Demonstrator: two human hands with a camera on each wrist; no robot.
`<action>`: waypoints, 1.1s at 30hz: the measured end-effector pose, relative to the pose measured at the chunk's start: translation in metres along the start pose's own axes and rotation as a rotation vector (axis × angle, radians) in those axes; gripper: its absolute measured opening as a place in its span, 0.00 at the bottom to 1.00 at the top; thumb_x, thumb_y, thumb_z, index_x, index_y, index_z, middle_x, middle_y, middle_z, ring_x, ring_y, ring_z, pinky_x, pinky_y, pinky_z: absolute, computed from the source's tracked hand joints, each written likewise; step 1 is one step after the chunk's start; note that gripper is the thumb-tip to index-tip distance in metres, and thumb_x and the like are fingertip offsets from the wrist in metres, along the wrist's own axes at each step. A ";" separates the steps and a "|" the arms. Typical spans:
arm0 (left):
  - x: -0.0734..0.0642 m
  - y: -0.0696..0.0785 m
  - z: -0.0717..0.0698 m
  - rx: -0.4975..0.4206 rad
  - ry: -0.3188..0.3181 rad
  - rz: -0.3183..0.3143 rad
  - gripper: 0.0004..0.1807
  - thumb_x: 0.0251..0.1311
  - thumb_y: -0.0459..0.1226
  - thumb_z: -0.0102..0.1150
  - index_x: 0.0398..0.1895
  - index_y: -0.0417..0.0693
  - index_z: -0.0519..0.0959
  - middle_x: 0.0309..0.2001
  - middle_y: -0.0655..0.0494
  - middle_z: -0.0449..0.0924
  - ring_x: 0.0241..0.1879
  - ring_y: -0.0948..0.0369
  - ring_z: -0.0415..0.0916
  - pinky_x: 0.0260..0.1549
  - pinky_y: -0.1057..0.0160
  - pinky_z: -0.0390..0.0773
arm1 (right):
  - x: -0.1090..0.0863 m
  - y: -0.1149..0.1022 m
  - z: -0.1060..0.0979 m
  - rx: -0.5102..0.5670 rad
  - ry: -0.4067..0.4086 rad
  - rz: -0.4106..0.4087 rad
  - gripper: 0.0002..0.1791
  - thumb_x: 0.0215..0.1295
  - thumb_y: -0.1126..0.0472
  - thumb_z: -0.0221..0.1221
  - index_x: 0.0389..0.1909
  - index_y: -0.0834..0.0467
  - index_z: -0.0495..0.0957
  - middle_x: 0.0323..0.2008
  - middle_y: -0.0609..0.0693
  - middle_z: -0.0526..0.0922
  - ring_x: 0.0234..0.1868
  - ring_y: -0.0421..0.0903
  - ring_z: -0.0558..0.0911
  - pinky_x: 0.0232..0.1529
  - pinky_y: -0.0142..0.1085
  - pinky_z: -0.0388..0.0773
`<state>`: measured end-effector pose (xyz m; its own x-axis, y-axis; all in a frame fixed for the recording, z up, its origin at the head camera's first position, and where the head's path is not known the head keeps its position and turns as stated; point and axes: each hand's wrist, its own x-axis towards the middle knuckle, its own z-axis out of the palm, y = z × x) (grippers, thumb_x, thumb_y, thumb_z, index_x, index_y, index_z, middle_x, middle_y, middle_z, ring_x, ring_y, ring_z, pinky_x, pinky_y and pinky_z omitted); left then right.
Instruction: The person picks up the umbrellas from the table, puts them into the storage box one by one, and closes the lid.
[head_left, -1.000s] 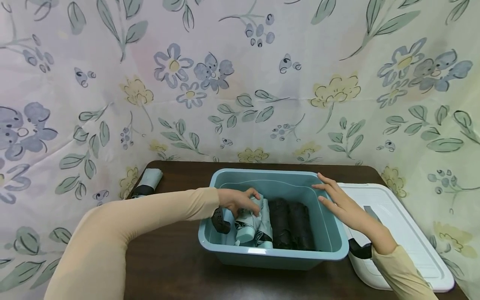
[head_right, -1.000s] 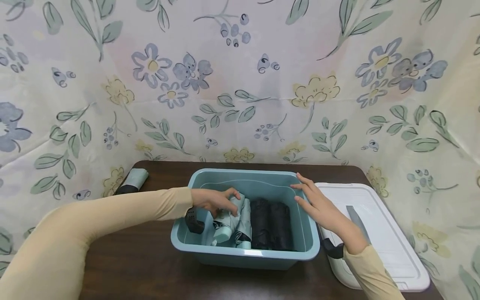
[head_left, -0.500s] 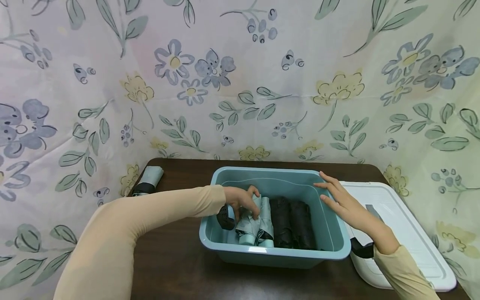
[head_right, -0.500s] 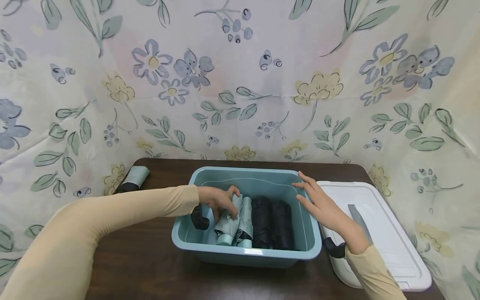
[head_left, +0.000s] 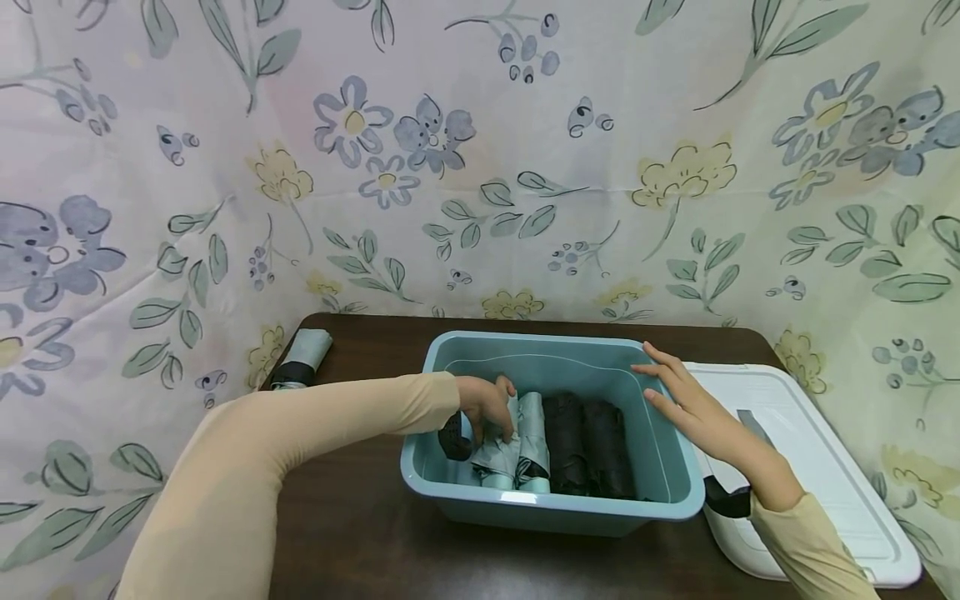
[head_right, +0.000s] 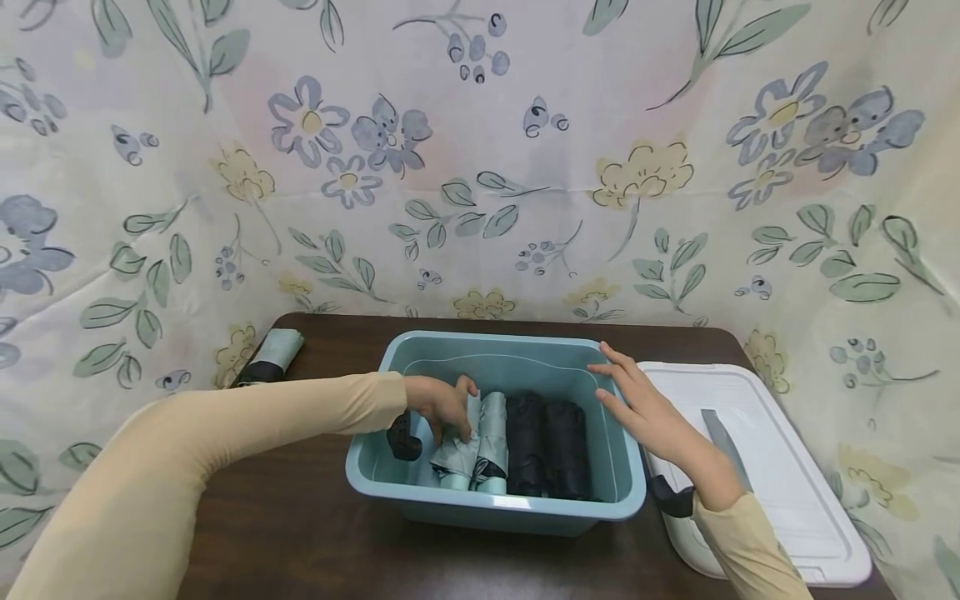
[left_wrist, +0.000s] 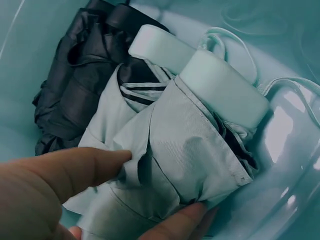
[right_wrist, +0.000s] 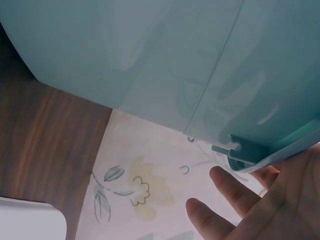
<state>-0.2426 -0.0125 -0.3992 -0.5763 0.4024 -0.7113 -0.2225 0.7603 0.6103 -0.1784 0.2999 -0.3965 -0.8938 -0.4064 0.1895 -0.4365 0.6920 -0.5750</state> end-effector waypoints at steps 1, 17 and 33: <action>0.001 0.000 0.000 0.021 0.000 -0.005 0.38 0.50 0.24 0.61 0.62 0.47 0.53 0.62 0.46 0.48 0.56 0.46 0.59 0.41 0.47 0.78 | 0.000 0.000 0.000 0.001 0.001 -0.001 0.24 0.71 0.57 0.47 0.65 0.59 0.61 0.73 0.52 0.41 0.70 0.62 0.46 0.55 0.69 0.52; 0.001 0.006 -0.008 0.048 -0.053 -0.042 0.43 0.57 0.33 0.60 0.71 0.39 0.46 0.72 0.46 0.38 0.68 0.46 0.47 0.46 0.46 0.76 | 0.001 0.001 -0.001 -0.003 0.012 -0.007 0.24 0.71 0.58 0.47 0.65 0.60 0.61 0.73 0.53 0.41 0.71 0.62 0.45 0.56 0.69 0.51; -0.020 0.006 -0.027 -0.047 -0.179 -0.061 0.43 0.63 0.44 0.54 0.73 0.48 0.41 0.72 0.42 0.36 0.60 0.31 0.59 0.51 0.40 0.69 | -0.002 0.001 0.001 -0.004 0.007 -0.002 0.23 0.71 0.58 0.47 0.65 0.59 0.61 0.73 0.53 0.41 0.70 0.63 0.46 0.55 0.69 0.52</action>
<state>-0.2540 -0.0297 -0.3721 -0.4124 0.4439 -0.7955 -0.2914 0.7631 0.5769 -0.1768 0.3008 -0.3987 -0.8937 -0.4034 0.1964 -0.4386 0.6934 -0.5717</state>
